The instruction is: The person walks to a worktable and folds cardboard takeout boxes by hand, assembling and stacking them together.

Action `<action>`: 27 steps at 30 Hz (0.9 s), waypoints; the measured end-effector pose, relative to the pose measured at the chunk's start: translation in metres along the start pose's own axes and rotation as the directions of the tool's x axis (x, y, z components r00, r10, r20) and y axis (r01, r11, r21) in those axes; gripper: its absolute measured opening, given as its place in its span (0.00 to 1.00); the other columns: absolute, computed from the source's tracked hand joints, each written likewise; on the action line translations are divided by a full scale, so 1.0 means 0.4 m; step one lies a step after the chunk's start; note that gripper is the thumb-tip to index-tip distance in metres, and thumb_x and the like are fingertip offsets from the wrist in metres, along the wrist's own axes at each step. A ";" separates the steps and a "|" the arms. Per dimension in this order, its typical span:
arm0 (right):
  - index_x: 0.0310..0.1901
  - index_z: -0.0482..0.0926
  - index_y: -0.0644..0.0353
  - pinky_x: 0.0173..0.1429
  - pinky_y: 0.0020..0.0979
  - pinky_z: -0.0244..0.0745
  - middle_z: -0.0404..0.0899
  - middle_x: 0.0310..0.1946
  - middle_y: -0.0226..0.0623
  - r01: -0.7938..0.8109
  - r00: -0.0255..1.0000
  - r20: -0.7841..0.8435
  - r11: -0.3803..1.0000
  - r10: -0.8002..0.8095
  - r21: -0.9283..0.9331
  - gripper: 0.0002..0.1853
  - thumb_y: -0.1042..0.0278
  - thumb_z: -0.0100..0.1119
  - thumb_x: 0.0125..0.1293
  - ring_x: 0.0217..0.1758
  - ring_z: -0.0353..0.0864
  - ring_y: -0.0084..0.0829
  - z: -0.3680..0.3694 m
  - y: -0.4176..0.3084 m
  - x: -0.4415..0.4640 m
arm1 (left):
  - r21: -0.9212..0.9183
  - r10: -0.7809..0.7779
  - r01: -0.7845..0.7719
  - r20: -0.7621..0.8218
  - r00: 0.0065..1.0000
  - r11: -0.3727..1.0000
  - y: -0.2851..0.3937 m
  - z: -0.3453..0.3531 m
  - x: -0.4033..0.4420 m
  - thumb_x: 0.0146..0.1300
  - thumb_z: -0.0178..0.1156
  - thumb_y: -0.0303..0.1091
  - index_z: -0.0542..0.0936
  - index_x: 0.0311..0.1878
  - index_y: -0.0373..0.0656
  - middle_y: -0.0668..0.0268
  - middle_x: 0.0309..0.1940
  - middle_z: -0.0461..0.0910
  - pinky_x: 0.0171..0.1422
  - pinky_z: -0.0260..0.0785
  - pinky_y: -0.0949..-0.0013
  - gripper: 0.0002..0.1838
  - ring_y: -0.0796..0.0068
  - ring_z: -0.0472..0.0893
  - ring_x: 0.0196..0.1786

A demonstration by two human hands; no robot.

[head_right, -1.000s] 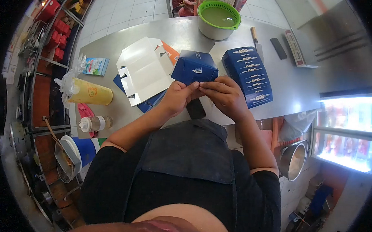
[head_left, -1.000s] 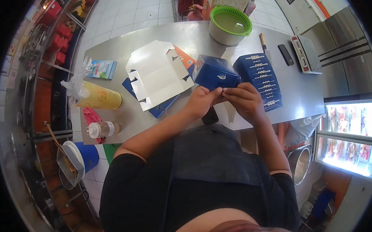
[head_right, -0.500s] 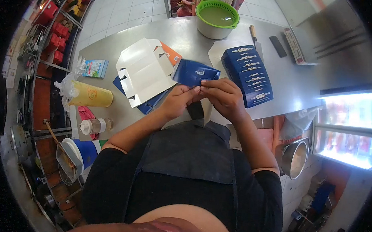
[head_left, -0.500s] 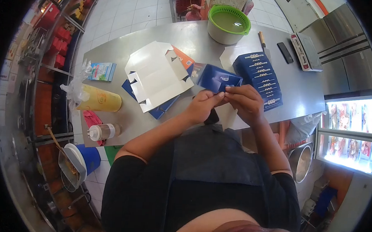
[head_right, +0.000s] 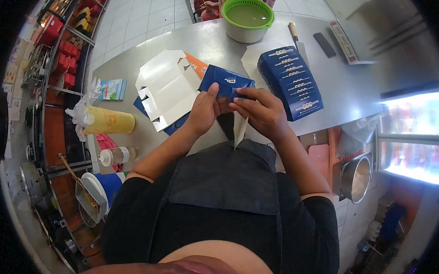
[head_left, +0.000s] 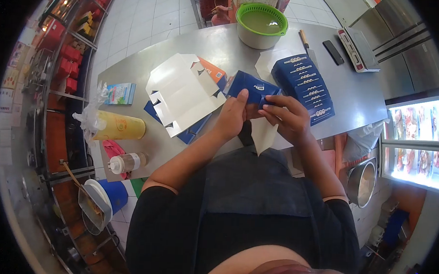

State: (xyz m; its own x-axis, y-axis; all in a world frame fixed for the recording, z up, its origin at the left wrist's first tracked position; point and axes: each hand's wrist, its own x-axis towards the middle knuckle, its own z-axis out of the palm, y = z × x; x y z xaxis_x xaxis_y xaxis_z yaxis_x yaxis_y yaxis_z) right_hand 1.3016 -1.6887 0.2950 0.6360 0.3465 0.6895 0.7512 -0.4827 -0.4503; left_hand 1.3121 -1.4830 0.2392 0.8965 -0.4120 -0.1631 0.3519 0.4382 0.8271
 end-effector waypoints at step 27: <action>0.52 0.88 0.58 0.61 0.39 0.79 0.83 0.55 0.39 -0.204 0.976 0.072 0.978 0.206 -0.034 0.21 0.64 0.81 0.58 0.59 0.82 0.39 -0.033 0.019 -0.017 | 0.177 0.069 -0.079 0.063 0.996 0.981 -0.009 -0.009 0.019 0.74 0.63 0.32 0.84 0.53 0.39 0.68 0.42 0.86 0.58 0.77 0.68 0.10 0.77 0.84 0.47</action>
State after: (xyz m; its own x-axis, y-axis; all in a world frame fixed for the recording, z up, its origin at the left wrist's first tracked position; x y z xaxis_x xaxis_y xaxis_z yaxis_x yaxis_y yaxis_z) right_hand 1.3007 -1.7052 0.2944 0.7883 0.2962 0.5394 0.5989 -0.5707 -0.5619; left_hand 1.3187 -1.4849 0.2331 0.8998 -0.4304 -0.0719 0.2270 0.3209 0.9195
